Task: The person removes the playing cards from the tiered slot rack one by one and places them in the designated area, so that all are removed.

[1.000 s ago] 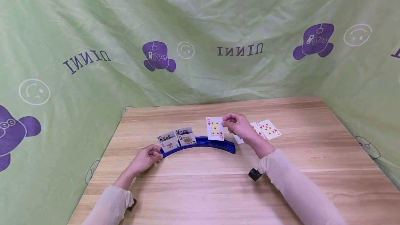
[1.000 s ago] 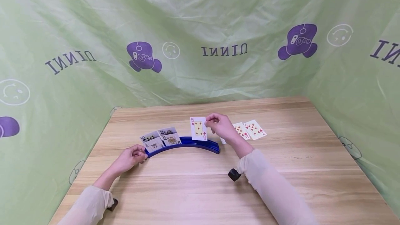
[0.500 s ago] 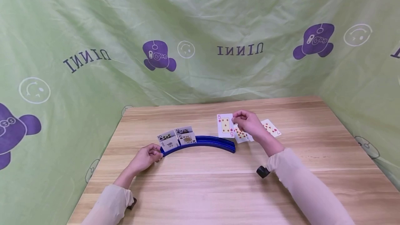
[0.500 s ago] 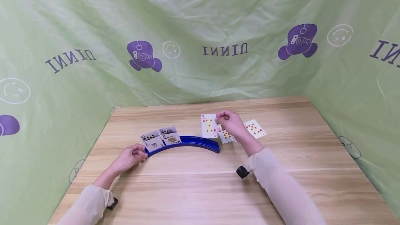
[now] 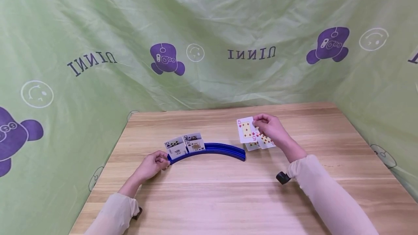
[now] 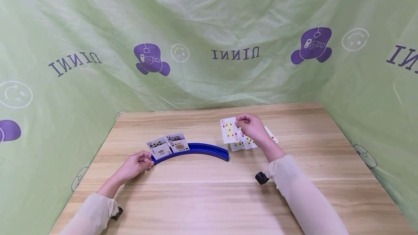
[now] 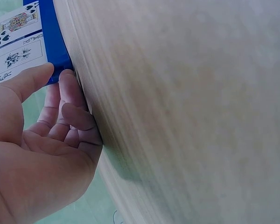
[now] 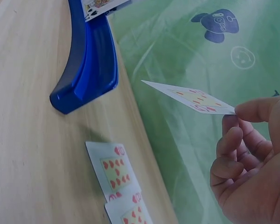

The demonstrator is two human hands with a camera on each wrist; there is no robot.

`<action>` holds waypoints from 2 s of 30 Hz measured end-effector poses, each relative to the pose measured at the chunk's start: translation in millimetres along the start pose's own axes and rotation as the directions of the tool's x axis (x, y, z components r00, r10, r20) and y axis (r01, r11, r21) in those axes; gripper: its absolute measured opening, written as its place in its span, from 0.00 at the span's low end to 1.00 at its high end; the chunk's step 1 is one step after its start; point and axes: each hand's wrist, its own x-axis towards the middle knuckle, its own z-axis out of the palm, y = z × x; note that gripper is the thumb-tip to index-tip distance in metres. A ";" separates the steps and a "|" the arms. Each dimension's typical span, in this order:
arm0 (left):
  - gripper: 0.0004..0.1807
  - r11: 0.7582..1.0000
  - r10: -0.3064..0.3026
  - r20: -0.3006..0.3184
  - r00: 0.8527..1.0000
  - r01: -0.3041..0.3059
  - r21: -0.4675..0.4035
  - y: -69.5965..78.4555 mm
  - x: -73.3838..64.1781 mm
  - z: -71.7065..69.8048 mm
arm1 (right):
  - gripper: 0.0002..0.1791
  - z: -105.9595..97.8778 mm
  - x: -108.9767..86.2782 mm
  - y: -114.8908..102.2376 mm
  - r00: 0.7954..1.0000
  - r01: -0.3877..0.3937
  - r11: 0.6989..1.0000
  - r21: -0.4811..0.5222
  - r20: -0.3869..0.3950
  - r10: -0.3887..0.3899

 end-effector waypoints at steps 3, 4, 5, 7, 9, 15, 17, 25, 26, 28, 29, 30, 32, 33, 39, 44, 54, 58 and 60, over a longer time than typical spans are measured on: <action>0.14 1.000 -0.005 0.002 1.000 0.005 -0.005 0.5 -0.3 0.0 | 0.16 -6.5 -0.6 1.8 1.000 -0.002 1.000 0.007 -0.004 0.002; 0.14 1.000 -0.004 0.001 1.000 0.004 -0.005 0.8 -0.4 0.1 | 0.17 -8.7 -0.6 2.5 1.000 -0.003 1.000 0.012 -0.007 0.003; 0.14 1.000 -0.004 0.000 1.000 0.004 -0.008 1.0 -0.4 0.3 | 0.17 -11.0 -0.6 3.1 1.000 -0.003 1.000 0.013 -0.009 0.003; 0.14 1.000 0.002 0.000 1.000 -0.002 -0.011 1.0 -0.6 0.5 | 0.17 -15.5 -0.8 4.4 1.000 -0.004 1.000 0.013 -0.014 0.004; 0.15 1.000 0.002 -0.001 1.000 -0.002 -0.015 1.0 -0.8 0.9 | 0.17 -19.7 -1.2 5.5 1.000 -0.005 1.000 0.006 -0.022 0.006; 0.15 1.000 0.003 0.000 1.000 -0.003 -0.018 1.1 -0.5 0.9 | 0.17 -31.2 -3.0 7.8 0.999 -0.016 0.999 -0.042 -0.050 0.014; 0.15 1.000 0.005 0.001 1.000 -0.005 -0.013 0.6 -0.2 0.7 | 0.17 -34.8 -2.8 9.2 0.998 -0.021 0.998 -0.051 -0.054 0.018; 0.14 1.000 -0.003 0.004 1.000 0.003 0.000 -0.9 1.5 0.3 | 0.19 -52.8 -5.2 15.0 0.997 -0.042 0.995 -0.086 -0.068 0.037; 0.14 1.000 -0.002 0.004 1.000 0.002 -0.001 -0.9 1.5 0.3 | 0.19 -55.2 -6.0 15.5 0.997 -0.045 0.995 -0.090 -0.071 0.039; 0.14 1.000 0.005 0.006 1.000 -0.005 0.002 -0.8 1.4 0.1 | 0.20 -59.9 -6.9 16.8 0.996 -0.051 0.994 -0.094 -0.073 0.044; 0.14 1.000 0.007 0.004 1.000 -0.007 0.000 -0.6 1.2 0.1 | 0.20 -62.0 -7.3 17.2 0.996 -0.055 0.995 -0.087 -0.074 0.049; 0.14 1.000 0.008 0.003 1.000 -0.008 0.001 -0.5 1.0 0.1 | 0.21 -64.0 -7.6 17.8 0.996 -0.059 0.995 -0.084 -0.074 0.052; 0.15 1.000 0.007 0.003 1.000 -0.007 -0.001 -0.3 0.8 0.0 | 0.21 -68.0 -8.1 19.3 0.995 -0.067 0.995 -0.079 -0.080 0.061; 0.15 1.000 0.005 0.002 1.000 -0.005 -0.002 -0.2 0.6 0.0 | 0.21 -70.0 -8.2 20.0 0.995 -0.072 0.994 -0.078 -0.082 0.065; 0.15 1.000 0.006 -0.003 1.000 -0.006 -0.007 -0.4 0.1 1.0 | 0.22 -81.4 -9.1 25.1 0.992 -0.087 0.992 -0.087 -0.097 0.079; 0.15 1.000 0.005 -0.002 1.000 -0.005 0.002 -2.0 1.5 0.7 | 0.20 -90.7 -9.6 31.2 0.990 -0.094 0.992 -0.081 -0.115 0.084; 0.15 1.000 0.015 -0.003 1.000 -0.015 0.004 -1.7 1.3 0.4 | 0.24 -108.9 -10.7 47.3 0.981 -0.134 0.984 -0.117 -0.159 0.115; 0.15 1.000 0.012 0.002 1.000 -0.012 0.002 -1.3 0.9 0.5 | 0.25 -116.5 -10.7 54.5 0.977 -0.159 0.979 -0.130 -0.161 0.137; 0.15 1.000 0.008 0.000 1.000 -0.008 0.004 -1.6 1.4 0.6 | 0.26 -120.3 -10.4 56.6 0.976 -0.167 0.975 -0.143 -0.161 0.144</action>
